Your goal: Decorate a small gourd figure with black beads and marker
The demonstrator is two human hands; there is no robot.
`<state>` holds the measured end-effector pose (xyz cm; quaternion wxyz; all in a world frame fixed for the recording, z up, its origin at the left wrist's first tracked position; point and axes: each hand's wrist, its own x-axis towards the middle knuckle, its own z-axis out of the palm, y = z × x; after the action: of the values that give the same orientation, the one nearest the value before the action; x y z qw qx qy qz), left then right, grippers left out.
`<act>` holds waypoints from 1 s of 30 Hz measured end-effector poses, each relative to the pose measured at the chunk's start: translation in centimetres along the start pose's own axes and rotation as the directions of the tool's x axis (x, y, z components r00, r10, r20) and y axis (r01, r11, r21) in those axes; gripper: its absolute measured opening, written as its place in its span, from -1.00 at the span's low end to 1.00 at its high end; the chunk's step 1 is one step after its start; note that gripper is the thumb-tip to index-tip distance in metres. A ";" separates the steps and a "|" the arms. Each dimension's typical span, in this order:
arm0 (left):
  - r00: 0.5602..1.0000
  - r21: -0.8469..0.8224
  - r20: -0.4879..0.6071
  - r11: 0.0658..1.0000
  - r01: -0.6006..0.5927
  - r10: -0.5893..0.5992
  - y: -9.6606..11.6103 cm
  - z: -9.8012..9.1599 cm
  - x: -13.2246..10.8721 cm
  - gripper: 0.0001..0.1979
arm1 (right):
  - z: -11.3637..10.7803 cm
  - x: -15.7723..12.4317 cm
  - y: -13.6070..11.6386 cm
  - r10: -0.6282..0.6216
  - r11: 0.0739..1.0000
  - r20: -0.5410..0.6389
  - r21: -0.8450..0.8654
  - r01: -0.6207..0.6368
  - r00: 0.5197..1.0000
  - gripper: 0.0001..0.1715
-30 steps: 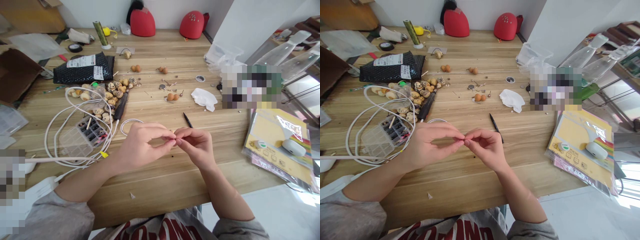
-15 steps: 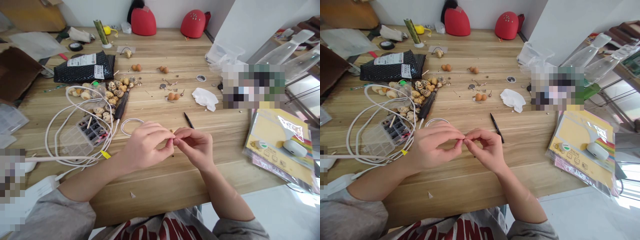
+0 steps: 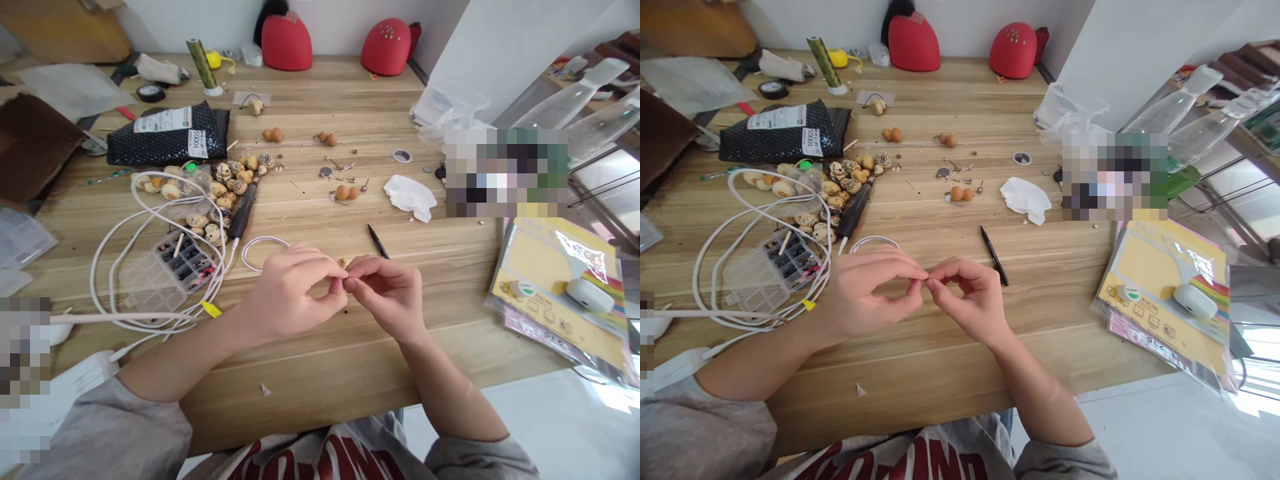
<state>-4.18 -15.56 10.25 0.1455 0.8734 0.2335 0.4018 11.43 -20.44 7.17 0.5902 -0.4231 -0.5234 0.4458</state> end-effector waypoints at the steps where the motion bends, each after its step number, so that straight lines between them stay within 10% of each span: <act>1: 1.000 -0.013 0.009 1.000 0.013 -0.013 0.0 -0.1 0.0 -0.89 | 0.0 0.0 0.0 0.008 1.000 -0.002 0.003 -0.008 1.000 -0.91; 24: 0.965 -0.025 0.112 0.970 0.242 -0.237 -0.9 -1.5 0.5 -0.91 | -1.2 0.4 0.3 0.058 0.997 -0.051 0.062 -0.055 0.997 -0.94; 30: 0.937 0.031 0.294 0.981 0.190 -0.191 -1.6 -2.0 0.9 -0.87 | -1.6 0.7 0.8 0.100 0.989 -0.100 0.120 -0.088 0.990 -0.93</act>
<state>-5.69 -13.59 11.45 0.2162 0.8971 0.2928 0.2504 12.97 -19.67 6.43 0.6189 -0.4357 -0.4442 0.4794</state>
